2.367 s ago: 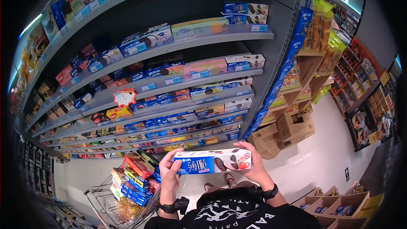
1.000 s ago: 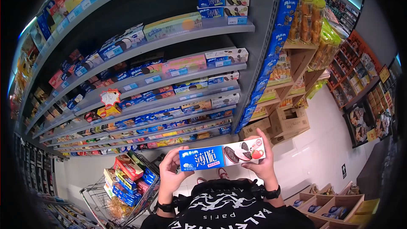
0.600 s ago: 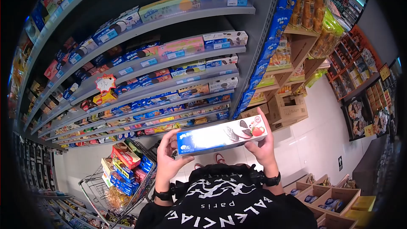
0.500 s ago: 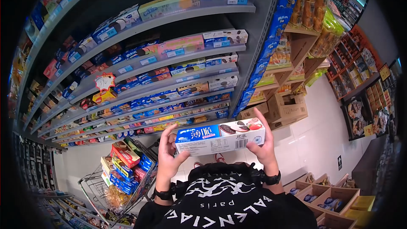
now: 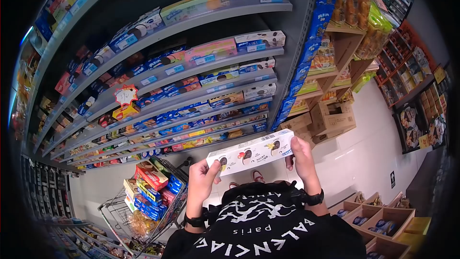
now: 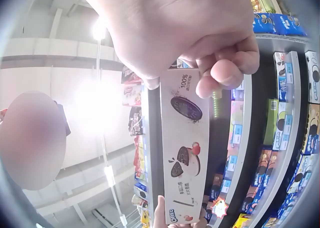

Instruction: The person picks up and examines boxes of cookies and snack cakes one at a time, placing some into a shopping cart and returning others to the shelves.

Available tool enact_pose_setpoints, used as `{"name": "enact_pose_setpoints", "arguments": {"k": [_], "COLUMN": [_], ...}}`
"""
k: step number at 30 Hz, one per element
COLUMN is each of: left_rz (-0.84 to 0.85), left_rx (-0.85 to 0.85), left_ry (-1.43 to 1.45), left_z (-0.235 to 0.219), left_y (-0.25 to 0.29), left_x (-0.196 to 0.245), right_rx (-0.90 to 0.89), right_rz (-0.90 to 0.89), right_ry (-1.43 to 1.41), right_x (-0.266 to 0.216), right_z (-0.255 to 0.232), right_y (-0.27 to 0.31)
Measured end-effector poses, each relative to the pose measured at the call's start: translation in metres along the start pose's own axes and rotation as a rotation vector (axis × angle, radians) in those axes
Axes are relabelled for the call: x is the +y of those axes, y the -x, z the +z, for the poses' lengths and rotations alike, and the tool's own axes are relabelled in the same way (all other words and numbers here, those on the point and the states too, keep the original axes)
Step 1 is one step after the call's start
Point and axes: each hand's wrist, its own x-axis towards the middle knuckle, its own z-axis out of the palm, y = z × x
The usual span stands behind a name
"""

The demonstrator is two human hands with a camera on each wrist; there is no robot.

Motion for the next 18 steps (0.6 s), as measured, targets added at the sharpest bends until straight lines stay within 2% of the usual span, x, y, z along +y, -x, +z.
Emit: {"name": "enact_pose_setpoints", "arguments": {"k": [4,6,7,9,10,11,13,16,18], "left_rz": [-0.010,0.110,0.111,0.207,0.129,0.132,0.215,0.249,0.235], "left_rx": [-0.001,0.001,-0.002,-0.044,-0.089,-0.093,-0.141,-0.140,-0.127], "left_ry": [0.003,0.056,0.055,0.133,0.199,0.198,0.212,0.157,0.154], "left_z": [-0.001,-0.001,0.000,0.001,-0.002,-0.003,-0.004,-0.005,-0.002], "left_y": [0.000,-0.002,-0.002,-0.001,0.000,-0.002,-0.003,-0.004,-0.002], "left_x": [0.006,0.007,0.007,0.006,0.006,0.005,0.002,0.005,0.010], "right_rx": [-0.040,-0.011,-0.008,-0.070,-0.067,-0.083,-0.097,-0.113,-0.071], "right_rz": [-0.017,-0.092,-0.093,-0.133,-0.136,-0.129,-0.122,-0.170,-0.201], "right_ry": [0.054,-0.006,-0.007,-0.142,-0.143,-0.131,-0.117,-0.074,-0.161], "right_x": [0.000,-0.005,-0.007,-0.011,-0.011,-0.011,-0.011,-0.012,-0.015], "right_z": [0.000,0.009,0.011,0.012,0.012,0.011,0.011,0.012,0.017], "right_y": [-0.001,0.001,0.002,0.003,0.004,0.004,0.005,0.007,0.009]}}
